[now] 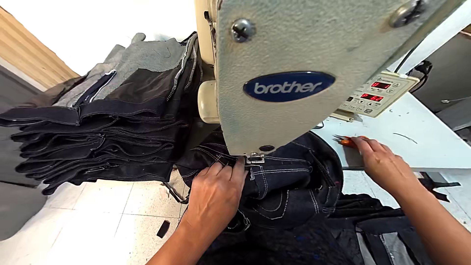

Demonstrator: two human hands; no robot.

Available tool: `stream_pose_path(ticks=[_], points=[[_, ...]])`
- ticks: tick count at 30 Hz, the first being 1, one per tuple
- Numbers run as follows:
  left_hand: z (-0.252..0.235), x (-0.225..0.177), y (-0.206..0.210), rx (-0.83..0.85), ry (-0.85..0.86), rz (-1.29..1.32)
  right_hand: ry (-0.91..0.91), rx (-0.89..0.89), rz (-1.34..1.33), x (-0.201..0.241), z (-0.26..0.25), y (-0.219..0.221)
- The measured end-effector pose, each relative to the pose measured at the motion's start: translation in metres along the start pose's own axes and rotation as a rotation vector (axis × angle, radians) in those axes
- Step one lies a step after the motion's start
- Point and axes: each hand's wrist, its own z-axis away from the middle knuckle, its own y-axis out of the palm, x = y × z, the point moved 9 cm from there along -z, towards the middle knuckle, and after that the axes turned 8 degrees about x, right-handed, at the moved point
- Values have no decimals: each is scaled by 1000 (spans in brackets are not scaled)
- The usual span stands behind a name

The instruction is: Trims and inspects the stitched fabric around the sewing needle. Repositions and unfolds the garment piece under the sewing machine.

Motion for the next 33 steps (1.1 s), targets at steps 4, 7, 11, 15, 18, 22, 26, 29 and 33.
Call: stream_pose_path(ticks=[4,7,11,15,18,22,26,29,33], points=[[3,-5,-5,19,72,16,173,132,49,-2,-3,1],[5,-6,-5,12,66,85,261,145,-35,-3,1,-1],[1,-1,-4,16,-2,255,249,134,-105,-4,1,9],[0,13,7,47,-111,551,202,28,-249,-4,4,-14],[4,17,14,43,-147,563,47,-158,-496,40,31,-60],[0,-2,4,-3,-45,197,-262,-87,-660,147,69,-80],[-6,-22,-4,-87,66,37,-275,-214,-384,210,82,-76],[-6,-31,-4,-115,161,32,-262,-301,-250,229,82,-76],[-7,-31,-1,-82,186,43,-262,-338,-152,237,80,-77]])
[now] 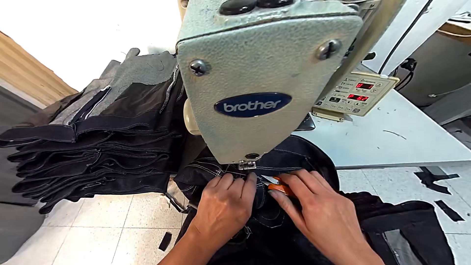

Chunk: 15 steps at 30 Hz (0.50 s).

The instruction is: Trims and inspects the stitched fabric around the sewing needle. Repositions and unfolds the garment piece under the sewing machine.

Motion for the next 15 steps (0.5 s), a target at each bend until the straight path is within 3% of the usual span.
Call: stream_pose_path(ticks=[8,15], points=[[-7,-2,-1,35,-7,-55,13,-12,5,3,-2,0],[-2,21,5,48,-136,287,16,1,-102,1,-1,-2]])
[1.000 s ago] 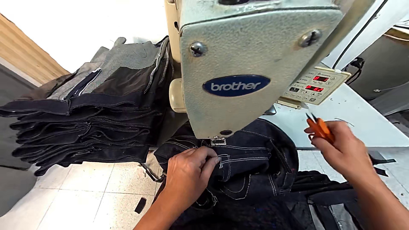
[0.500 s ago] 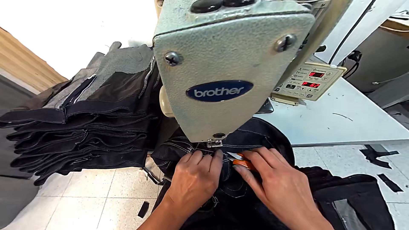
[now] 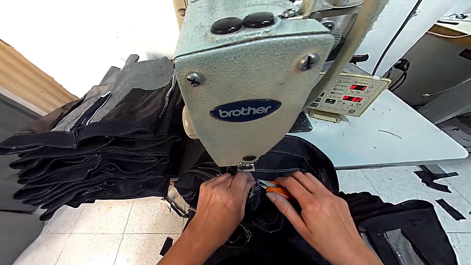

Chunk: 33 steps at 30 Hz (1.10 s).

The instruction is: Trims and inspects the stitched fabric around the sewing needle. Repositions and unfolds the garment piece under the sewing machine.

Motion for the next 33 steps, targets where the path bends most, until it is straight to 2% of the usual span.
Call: stream_pose_path(ticks=[5,11,19,21,24,29,31,33], points=[[2,5,2,-1,-49,95,12,-6,-34,1,1,0],[6,3,2,-23,-59,54,53,37,-148,-8,3,1],[8,3,3,-65,-85,99,-46,-51,62,16,-5,-3],[8,5,0,-85,-96,177,-86,-70,89,21,-7,-5],[11,18,-16,-127,-167,372,-87,-67,69,18,-9,-4],[36,66,-29,-170,-382,560,-87,-39,-90,15,-16,-9],[38,65,-29,-139,-345,525,-119,-49,-141,21,-19,-13],[32,48,-27,-78,-232,373,-136,-67,-152,22,-19,-18]])
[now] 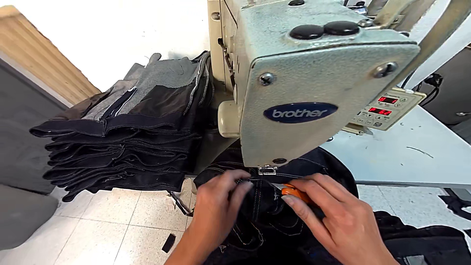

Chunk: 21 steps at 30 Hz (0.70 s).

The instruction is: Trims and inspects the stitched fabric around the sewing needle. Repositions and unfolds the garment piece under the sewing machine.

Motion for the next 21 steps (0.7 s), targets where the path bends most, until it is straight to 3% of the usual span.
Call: stream_pose_path(ticks=[4,7,12,17,21], points=[[-4,-32,34,68,206,-455,61,-6,-12,-16,6,-17],[-13,-43,49,116,215,-602,135,59,51,-31,14,-17],[-23,-61,49,68,303,-575,160,130,120,-39,28,3],[-31,-64,62,185,357,-601,134,103,173,-27,27,13],[-32,-60,59,100,385,-610,149,76,197,-26,24,15]])
